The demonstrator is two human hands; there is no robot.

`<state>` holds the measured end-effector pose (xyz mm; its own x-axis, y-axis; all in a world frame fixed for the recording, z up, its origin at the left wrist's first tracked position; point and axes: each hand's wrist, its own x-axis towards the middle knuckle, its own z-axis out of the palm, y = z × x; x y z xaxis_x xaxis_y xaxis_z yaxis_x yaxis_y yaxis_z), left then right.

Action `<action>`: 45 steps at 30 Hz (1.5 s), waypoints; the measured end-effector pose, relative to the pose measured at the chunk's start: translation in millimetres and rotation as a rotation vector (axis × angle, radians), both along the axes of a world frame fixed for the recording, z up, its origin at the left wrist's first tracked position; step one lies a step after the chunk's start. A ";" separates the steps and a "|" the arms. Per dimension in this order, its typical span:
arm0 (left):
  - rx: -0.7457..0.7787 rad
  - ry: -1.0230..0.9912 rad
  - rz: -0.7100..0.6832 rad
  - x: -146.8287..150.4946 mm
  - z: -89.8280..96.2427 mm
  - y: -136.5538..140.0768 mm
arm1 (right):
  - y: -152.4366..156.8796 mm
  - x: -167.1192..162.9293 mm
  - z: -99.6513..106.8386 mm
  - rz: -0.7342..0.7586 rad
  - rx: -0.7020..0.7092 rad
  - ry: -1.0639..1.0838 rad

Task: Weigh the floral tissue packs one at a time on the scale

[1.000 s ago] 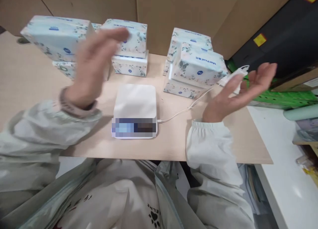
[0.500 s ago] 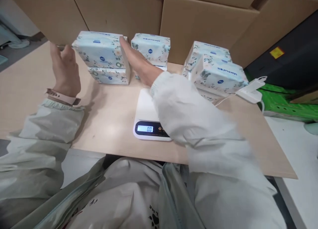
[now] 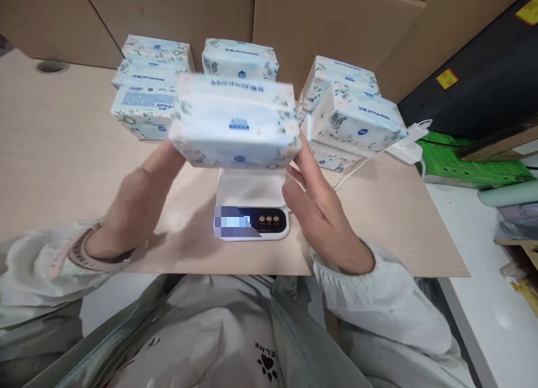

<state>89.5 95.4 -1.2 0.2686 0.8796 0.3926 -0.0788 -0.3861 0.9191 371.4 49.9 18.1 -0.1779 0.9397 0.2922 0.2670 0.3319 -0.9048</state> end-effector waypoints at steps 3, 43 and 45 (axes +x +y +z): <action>-0.037 0.096 -0.160 -0.2 -31.0 -6.6 | -16.8 14.4 -31.7 -0.039 -0.067 0.003; 0.038 -0.156 0.266 -14.4 -51.9 11.3 | 58.5 114.0 -92.1 -1.194 0.688 0.397; 0.032 -0.167 0.296 -11.3 -50.0 9.1 | 55.2 113.7 -94.9 -1.198 0.713 0.353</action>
<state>78.2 104.5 -51.2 -0.0673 0.8964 0.4382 -0.1077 -0.4432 0.8900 485.1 105.0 -76.8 0.7802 0.1060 0.6164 0.5054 0.4738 -0.7212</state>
